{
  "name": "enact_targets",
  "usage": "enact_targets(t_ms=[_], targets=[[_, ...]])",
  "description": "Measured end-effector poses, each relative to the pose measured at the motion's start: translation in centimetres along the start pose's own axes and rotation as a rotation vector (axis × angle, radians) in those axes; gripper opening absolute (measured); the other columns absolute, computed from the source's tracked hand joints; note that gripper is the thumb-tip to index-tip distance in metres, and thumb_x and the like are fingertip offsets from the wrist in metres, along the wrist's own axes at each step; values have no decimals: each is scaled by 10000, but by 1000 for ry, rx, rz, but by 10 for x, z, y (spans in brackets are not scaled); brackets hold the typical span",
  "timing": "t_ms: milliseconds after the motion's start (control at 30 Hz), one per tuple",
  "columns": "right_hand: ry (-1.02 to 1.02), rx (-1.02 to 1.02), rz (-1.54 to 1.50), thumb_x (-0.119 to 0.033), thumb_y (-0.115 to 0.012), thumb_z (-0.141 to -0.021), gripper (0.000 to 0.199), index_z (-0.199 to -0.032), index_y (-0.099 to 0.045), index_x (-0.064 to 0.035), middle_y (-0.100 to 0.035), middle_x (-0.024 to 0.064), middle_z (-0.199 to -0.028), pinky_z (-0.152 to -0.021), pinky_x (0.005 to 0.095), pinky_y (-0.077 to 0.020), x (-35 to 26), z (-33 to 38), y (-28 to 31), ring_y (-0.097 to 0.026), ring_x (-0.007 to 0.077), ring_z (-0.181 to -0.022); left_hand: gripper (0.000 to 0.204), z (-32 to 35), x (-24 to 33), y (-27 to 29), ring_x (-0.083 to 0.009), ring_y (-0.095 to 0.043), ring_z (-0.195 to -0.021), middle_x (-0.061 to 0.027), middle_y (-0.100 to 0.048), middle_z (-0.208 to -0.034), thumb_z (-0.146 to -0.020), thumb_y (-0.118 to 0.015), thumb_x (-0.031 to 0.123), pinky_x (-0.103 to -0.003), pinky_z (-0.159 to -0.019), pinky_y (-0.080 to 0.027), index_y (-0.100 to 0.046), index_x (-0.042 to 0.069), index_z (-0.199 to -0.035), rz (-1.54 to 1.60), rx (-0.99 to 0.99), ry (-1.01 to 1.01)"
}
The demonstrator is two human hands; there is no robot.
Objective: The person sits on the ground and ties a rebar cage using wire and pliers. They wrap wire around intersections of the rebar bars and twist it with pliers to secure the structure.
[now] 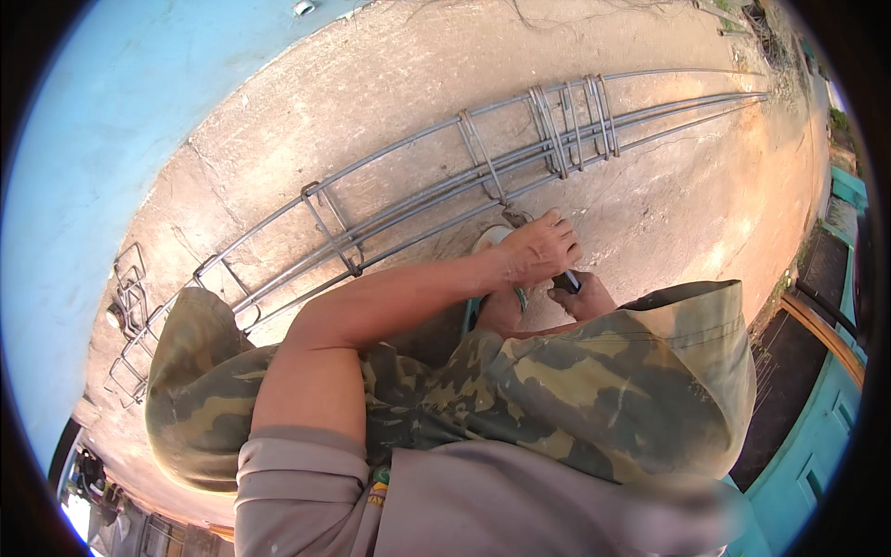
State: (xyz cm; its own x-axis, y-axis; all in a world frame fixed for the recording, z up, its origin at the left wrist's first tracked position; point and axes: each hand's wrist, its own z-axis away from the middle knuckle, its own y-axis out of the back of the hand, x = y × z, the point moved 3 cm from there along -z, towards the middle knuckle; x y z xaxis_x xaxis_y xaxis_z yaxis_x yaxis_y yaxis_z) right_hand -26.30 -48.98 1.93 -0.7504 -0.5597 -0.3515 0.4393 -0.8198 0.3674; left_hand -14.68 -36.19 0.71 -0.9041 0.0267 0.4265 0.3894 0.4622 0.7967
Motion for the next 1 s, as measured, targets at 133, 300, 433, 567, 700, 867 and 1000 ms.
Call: enact_targets(t_ms=[133, 300, 433, 567, 700, 867, 1000], targets=[[-83, -481, -449, -212, -714, -829, 267, -985, -613, -21, -633, 75, -731, -623, 291, -480, 2, -3, 7, -629, 159, -689, 163, 14, -1, -8, -230, -657, -769, -46, -649, -780, -778, -616, 191, -343, -751, -500, -611, 81, -898, 43, -17, -38], [449, 563, 567, -135, -704, -744, 462, -1172, -545, -68, -649, 119, -954, -733, 358, -525, -12, 10, 16, -655, 298, -851, 184, -10, -11, -18, -231, -660, -749, -66, -666, -800, -759, -641, 215, -353, -672, -509, -613, 81, -882, 125, -420, 247], [246, 582, 617, -73, -659, -745, 471, -1193, -515, -82, -640, 130, -961, -726, 445, -521, -2, 8, 2, -644, 371, -872, 185, -13, -13, -20, -228, -656, -780, -68, -676, -816, -756, -643, 217, -343, -716, -500, -617, 84, -882, 195, -643, 252], [202, 82, 48, -111, -760, -773, 374, -1068, -534, -68, -625, 110, -836, -649, 378, -509, 11, -1, -7, -638, 229, -724, 174, 7, 3, -7, -219, -638, -846, -54, -673, -814, -765, -630, 222, -348, -836, -472, -620, 96, -883, -55, -82, 25], [20, -423, -604, -112, -753, -783, 412, -1125, -528, -68, -623, 124, -886, -671, 370, -512, 10, 4, -4, -639, 226, -760, 177, 18, 6, -5, -222, -643, -833, -65, -670, -791, -760, -634, 230, -353, -815, -472, -627, 94, -872, -22, 10, -21], [-26, -547, -693, -112, -745, -796, 462, -1198, -520, -69, -620, 142, -949, -699, 359, -516, 21, 4, 9, -639, 221, -805, 262, -12, -6, -7, -294, -687, -755, -141, -691, -773, -701, -684, 231, -397, -674, -528, -680, 45, -885, 250, -614, 160], [-55, -573, -571, -112, -738, -806, 504, -1255, -514, -69, -618, 157, -999, -721, 350, -520, 35, 8, 19, -640, 218, -841, 238, -40, -19, -9, -298, -696, -731, -144, -711, -787, -721, -709, 218, -410, -646, -545, -729, 28, -864, 393, -894, 352]])
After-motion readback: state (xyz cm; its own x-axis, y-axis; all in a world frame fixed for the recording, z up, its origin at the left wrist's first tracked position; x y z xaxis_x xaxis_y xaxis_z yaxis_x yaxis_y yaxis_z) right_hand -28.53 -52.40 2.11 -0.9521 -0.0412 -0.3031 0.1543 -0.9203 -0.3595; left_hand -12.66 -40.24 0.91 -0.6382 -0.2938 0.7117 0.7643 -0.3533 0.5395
